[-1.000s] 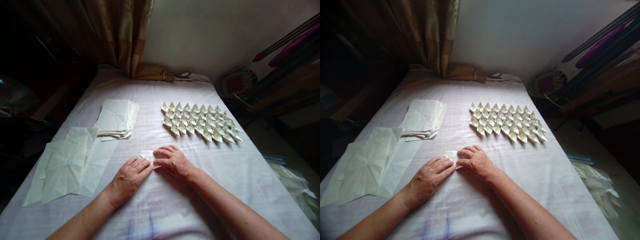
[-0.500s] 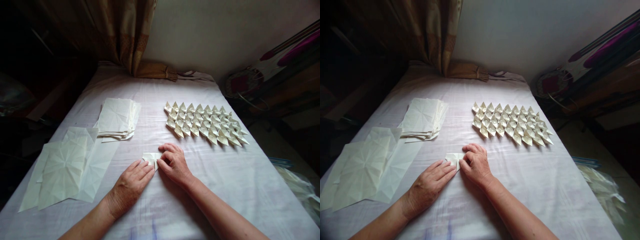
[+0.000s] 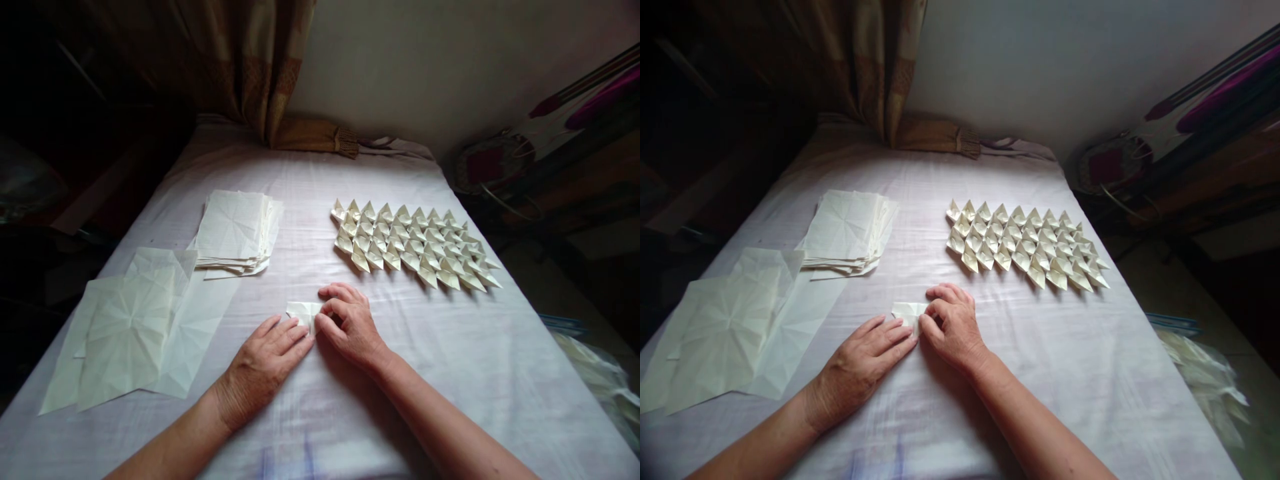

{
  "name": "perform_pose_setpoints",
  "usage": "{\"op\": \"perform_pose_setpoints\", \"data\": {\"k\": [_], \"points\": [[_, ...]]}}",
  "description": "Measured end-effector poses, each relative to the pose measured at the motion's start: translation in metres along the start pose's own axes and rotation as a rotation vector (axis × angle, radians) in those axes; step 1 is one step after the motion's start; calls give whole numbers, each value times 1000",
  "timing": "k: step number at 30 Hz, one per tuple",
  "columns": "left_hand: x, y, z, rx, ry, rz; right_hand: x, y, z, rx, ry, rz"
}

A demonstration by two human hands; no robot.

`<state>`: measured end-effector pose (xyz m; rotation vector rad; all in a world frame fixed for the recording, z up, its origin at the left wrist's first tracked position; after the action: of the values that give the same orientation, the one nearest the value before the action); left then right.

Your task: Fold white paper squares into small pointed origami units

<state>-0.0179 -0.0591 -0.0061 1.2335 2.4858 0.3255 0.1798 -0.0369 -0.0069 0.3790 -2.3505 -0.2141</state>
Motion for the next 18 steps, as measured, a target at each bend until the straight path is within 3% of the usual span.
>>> {"op": "perform_pose_setpoints", "data": {"k": [5, 13, 18], "points": [[0, 1, -5, 18, -25, -10, 0, -5, -1, 34, -40, -48], [1, 1, -7, 42, -63, -38, -13, -9, -19, 286, -58, -247], [1, 2, -9, 66, -44, -14, -15, -4, -25, 336, -30, -287]]}}
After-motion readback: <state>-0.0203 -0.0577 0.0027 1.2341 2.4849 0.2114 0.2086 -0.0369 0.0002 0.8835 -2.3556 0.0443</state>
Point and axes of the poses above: each hand's wrist, its own y-axis towards the middle knuckle, its own z-axis out of the palm, x = y × z, the point moved 2 cm from there along y, towards the middle knuckle, and after that the axes turned 5 degrees about -z, right-handed, at the moved point
